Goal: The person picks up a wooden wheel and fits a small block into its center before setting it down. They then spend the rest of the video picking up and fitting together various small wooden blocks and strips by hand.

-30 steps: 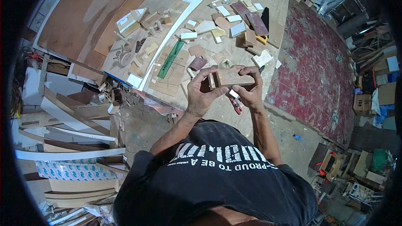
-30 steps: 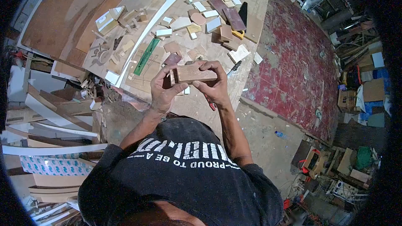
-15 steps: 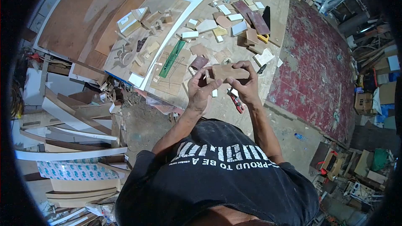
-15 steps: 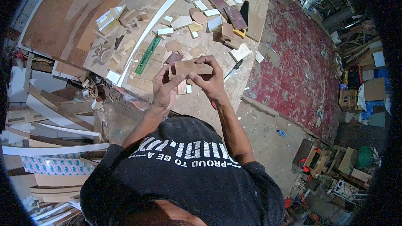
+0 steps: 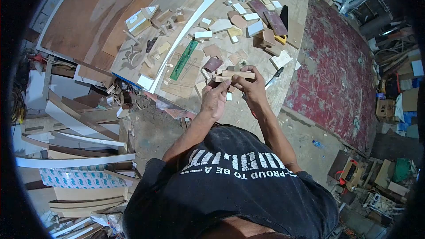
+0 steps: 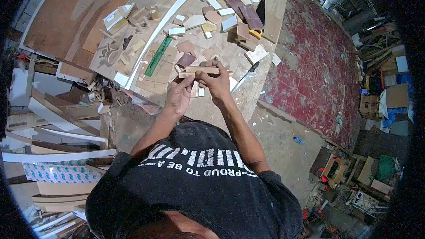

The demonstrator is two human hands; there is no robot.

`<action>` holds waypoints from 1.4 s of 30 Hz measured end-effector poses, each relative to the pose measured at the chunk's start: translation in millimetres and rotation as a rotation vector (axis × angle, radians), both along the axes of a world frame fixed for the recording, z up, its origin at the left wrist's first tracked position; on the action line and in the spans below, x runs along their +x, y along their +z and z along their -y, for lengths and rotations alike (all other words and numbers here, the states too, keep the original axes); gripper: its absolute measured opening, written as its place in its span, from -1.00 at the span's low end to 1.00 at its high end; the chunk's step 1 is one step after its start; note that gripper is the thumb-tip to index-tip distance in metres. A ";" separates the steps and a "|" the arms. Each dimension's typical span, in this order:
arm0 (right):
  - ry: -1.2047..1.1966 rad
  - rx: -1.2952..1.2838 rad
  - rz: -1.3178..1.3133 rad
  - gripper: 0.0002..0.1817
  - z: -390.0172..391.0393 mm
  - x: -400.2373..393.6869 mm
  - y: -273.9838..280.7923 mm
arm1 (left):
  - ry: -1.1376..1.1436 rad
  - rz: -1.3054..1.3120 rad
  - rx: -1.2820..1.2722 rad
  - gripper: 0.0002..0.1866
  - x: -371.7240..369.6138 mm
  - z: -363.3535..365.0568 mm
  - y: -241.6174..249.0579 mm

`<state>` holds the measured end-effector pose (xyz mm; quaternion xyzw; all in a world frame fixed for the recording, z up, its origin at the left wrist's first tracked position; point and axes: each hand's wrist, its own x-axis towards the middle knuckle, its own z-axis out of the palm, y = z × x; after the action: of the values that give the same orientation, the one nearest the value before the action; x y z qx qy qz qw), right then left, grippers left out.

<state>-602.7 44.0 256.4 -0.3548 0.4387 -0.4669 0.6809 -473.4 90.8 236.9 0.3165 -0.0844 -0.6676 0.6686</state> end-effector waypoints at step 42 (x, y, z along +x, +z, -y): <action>0.056 -0.883 -0.564 -0.19 -52.0 -29.4 -72.3 | 0.106 0.302 0.142 -0.58 27.1 -4.7 -30.4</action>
<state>-632.1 96.0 184.1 -0.7317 0.3568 -0.4752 0.3340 -446.3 95.5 206.5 0.4639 -0.1197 -0.5806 0.6583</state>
